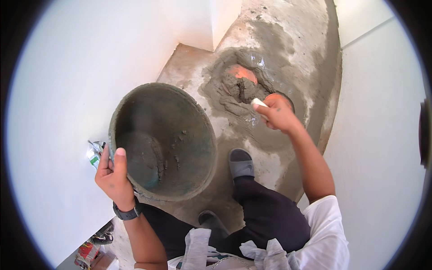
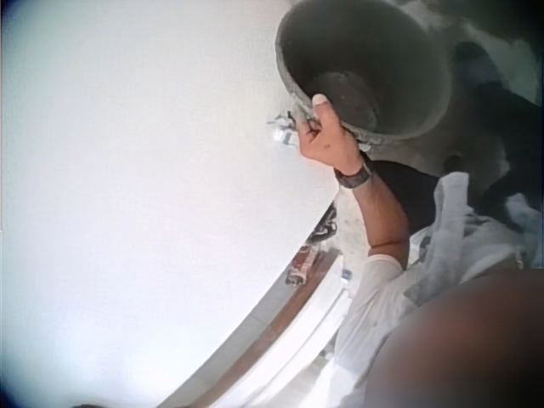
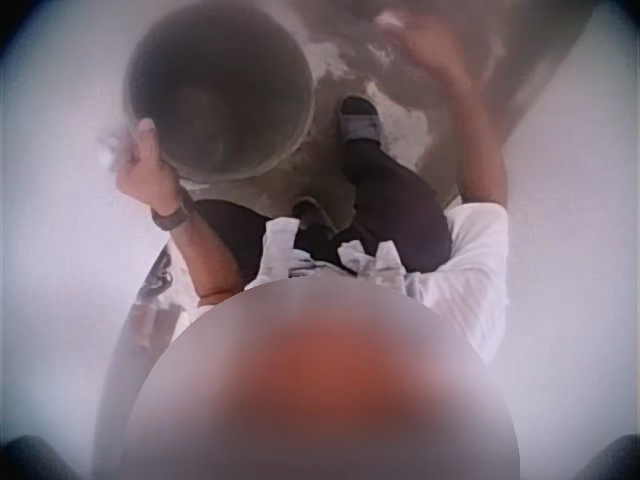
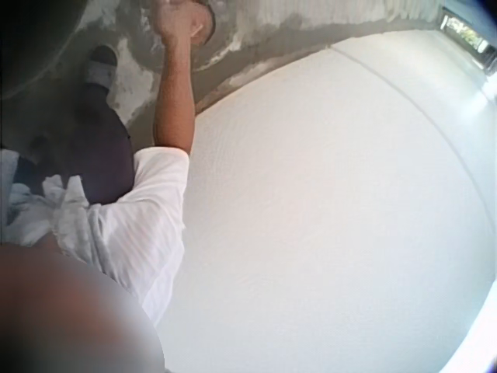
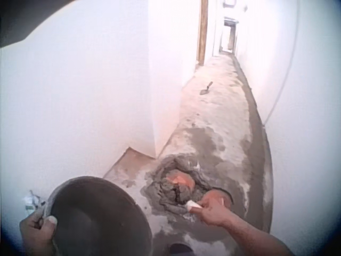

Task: The person scoops wet cement from a bucket with a trowel and spreads it on the floor around two orange circular fixtures. They repeatedly transfer cement and smooth the surface near the fixtures.

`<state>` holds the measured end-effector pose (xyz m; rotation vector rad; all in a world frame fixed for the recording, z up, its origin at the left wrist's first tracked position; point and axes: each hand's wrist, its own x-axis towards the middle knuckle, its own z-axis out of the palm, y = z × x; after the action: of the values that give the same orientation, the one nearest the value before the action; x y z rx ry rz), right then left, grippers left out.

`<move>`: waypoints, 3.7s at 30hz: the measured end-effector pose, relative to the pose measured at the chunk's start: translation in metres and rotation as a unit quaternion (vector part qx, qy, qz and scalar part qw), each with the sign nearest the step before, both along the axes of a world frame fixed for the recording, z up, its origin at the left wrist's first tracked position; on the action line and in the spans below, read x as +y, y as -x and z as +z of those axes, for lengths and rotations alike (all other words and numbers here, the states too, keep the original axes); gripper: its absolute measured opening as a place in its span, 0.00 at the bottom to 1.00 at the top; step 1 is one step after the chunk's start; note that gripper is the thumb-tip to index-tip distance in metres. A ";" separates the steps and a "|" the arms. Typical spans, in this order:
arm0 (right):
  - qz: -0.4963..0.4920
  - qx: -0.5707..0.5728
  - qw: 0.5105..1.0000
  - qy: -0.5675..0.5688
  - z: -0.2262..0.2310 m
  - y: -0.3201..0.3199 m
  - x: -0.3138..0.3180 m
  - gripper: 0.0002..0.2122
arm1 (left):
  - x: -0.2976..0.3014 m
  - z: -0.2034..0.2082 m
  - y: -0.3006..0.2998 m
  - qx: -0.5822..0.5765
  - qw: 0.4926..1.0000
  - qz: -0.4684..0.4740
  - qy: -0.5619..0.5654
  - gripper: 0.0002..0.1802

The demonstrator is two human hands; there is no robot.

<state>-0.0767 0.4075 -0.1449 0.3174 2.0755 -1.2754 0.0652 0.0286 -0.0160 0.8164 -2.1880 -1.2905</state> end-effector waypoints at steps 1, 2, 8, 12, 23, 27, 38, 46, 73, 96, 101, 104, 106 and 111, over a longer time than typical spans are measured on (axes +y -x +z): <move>-0.005 0.035 0.999 -0.011 -0.023 -0.002 -0.012 0.19 | 0.000 -0.005 -0.001 -0.003 1.000 -0.001 0.006 0.28; -0.014 0.066 0.998 -0.019 -0.045 -0.005 -0.025 0.20 | 0.001 -0.009 -0.001 -0.008 1.000 -0.003 0.013 0.29; 0.108 0.286 0.928 -0.213 -0.151 -0.046 -0.090 0.21 | -0.008 -0.022 -0.003 -0.011 0.999 -0.046 0.021 0.27; 0.094 0.300 0.925 -0.213 -0.168 -0.066 -0.091 0.20 | -0.011 -0.028 0.006 0.027 0.996 -0.078 -0.029 0.26; 0.048 0.333 0.937 -0.090 -0.126 -0.055 -0.076 0.17 | -0.017 -0.018 0.014 -0.012 0.994 -0.102 -0.036 0.25; 0.015 0.242 0.969 0.043 -0.042 -0.047 -0.061 0.14 | -0.021 -0.018 0.008 0.017 0.993 -0.111 -0.046 0.26; 0.572 0.435 0.695 -0.022 0.009 -0.004 -0.203 0.09 | -0.021 -0.005 0.002 -0.020 0.984 -0.174 -0.014 0.31; 0.579 0.482 0.656 0.039 -0.006 0.039 -0.304 0.08 | -0.037 -0.005 0.021 -0.036 0.975 -0.216 -0.035 0.33; 0.579 0.430 0.680 -0.129 -0.067 0.012 -0.344 0.16 | -0.017 -0.006 0.039 -0.039 0.960 -0.265 -0.087 0.31; 0.636 0.507 0.556 -0.168 -0.073 -0.007 -0.245 0.14 | -0.004 -0.004 0.056 -0.038 0.953 -0.287 -0.091 0.28; 0.548 0.572 0.607 -0.069 -0.072 -0.038 -0.253 0.13 | 0.004 -0.005 0.066 -0.055 0.954 -0.286 -0.069 0.27; 0.572 0.529 0.620 -0.093 -0.084 -0.045 -0.251 0.15 | 0.011 -0.007 0.071 -0.062 0.956 -0.281 -0.052 0.27; 0.560 0.488 0.646 -0.175 -0.088 -0.033 -0.244 0.14 | 0.016 -0.007 0.074 -0.061 0.957 -0.279 -0.046 0.27; 0.518 0.438 0.717 -0.160 -0.071 0.011 -0.230 0.12 | 0.026 -0.006 0.080 -0.090 0.962 -0.258 0.010 0.25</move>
<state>-0.0878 0.1777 -0.2156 -1.4131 2.5029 -0.2991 -0.0148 0.0541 -0.0220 0.3696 -2.6715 -1.4680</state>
